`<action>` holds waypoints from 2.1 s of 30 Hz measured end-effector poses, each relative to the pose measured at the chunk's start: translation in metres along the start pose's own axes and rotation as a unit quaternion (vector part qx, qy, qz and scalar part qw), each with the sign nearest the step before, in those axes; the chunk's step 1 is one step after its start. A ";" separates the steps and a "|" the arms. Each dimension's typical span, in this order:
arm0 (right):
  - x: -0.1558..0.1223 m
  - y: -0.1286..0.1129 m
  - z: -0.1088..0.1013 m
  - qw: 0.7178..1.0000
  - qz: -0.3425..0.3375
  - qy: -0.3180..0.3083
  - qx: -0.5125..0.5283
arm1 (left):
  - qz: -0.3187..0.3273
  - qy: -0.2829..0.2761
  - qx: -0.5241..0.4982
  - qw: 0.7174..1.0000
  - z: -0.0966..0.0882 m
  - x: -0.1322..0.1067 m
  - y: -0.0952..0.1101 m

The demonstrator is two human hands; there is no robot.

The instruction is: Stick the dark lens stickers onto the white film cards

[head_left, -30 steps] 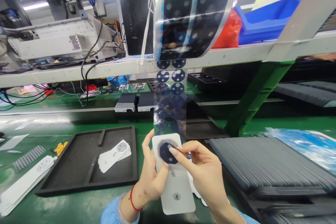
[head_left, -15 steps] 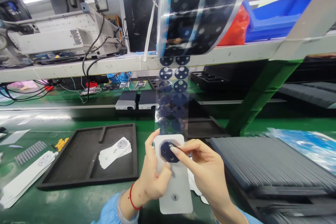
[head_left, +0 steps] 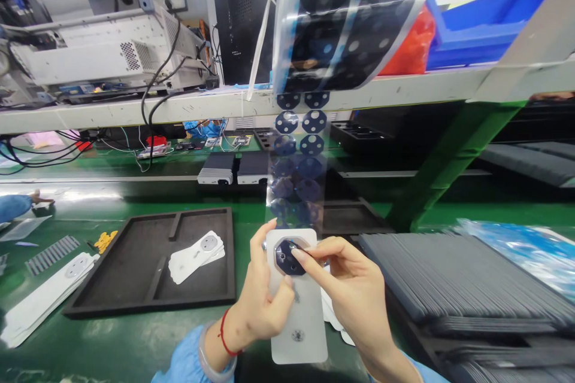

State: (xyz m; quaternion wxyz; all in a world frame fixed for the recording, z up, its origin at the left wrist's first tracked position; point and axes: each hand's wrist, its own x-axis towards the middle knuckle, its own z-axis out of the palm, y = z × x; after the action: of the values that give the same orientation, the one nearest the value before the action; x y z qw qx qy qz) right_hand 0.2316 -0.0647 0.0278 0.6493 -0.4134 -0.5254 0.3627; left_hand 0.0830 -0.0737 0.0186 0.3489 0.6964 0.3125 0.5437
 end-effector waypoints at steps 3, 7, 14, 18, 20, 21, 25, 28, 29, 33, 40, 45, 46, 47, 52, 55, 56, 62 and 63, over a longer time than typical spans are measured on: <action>-0.004 0.001 0.003 0.999 -0.048 0.010 -0.022 | 0.019 -0.002 -0.013 1.000 0.001 -0.001 0.000; -0.009 0.003 0.009 0.977 -0.179 0.036 -0.113 | -0.012 0.021 -0.039 0.999 0.002 -0.003 -0.003; 0.003 0.000 0.006 0.903 -0.309 0.109 -0.278 | -0.065 0.088 -0.064 0.992 0.007 -0.006 -0.009; 0.008 0.002 0.002 0.966 -0.180 -0.008 -0.188 | -0.049 0.061 -0.027 0.997 0.012 -0.005 -0.007; 0.009 0.003 0.003 0.988 -0.064 -0.076 -0.121 | -0.054 0.047 -0.003 0.997 0.014 -0.005 -0.006; 0.008 0.003 0.004 0.990 -0.024 -0.093 -0.100 | -0.065 0.043 0.001 0.997 0.015 -0.005 -0.006; 0.008 0.002 0.005 0.993 -0.003 -0.091 -0.080 | -0.129 0.058 -0.027 0.990 0.011 -0.004 -0.006; 0.010 0.000 0.000 0.990 0.000 -0.131 -0.057 | -0.163 0.085 -0.100 0.978 0.008 -0.003 -0.005; 0.011 -0.001 -0.002 0.987 0.010 -0.158 -0.040 | -0.175 0.092 -0.131 0.972 0.007 -0.002 -0.005; 0.015 -0.003 -0.007 0.966 0.039 -0.256 0.011 | -0.208 0.121 -0.201 0.950 0.007 0.003 -0.003; 0.011 0.000 0.002 0.969 0.120 -0.214 0.041 | -0.221 0.118 -0.152 0.956 0.005 0.011 -0.006; 0.025 0.000 -0.013 0.978 0.136 -0.141 0.077 | -0.184 0.019 -0.022 0.983 -0.022 0.019 0.000; 0.029 -0.002 -0.019 0.982 0.136 -0.104 0.077 | -0.173 0.009 0.033 0.984 -0.032 0.022 0.001; 0.033 -0.003 -0.027 0.986 0.136 -0.059 0.076 | -0.173 0.001 0.102 0.980 -0.045 0.024 0.001; 0.058 -0.005 -0.069 0.979 0.155 0.123 0.047 | -0.374 -0.091 0.490 0.782 -0.115 0.034 -0.028; 0.082 0.019 -0.088 0.973 0.199 0.099 -0.064 | -0.469 -0.101 0.526 0.702 -0.143 0.034 -0.068; 0.091 0.032 -0.092 0.967 0.206 0.083 -0.121 | -0.489 -0.106 0.531 0.684 -0.149 0.033 -0.081; 0.126 0.111 -0.091 0.934 0.224 -0.011 -0.278 | -0.513 -0.118 0.557 0.642 -0.158 0.027 -0.127; 0.126 0.119 -0.089 0.929 0.229 -0.038 -0.289 | -0.509 -0.116 0.560 0.643 -0.159 0.027 -0.130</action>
State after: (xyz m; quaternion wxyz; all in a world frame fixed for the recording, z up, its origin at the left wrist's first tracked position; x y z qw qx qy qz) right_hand 0.3375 0.0827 -0.0430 0.3806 -0.6780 -0.5227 0.3496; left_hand -0.0739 0.0443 -0.0478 0.1470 0.5468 0.8200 -0.0840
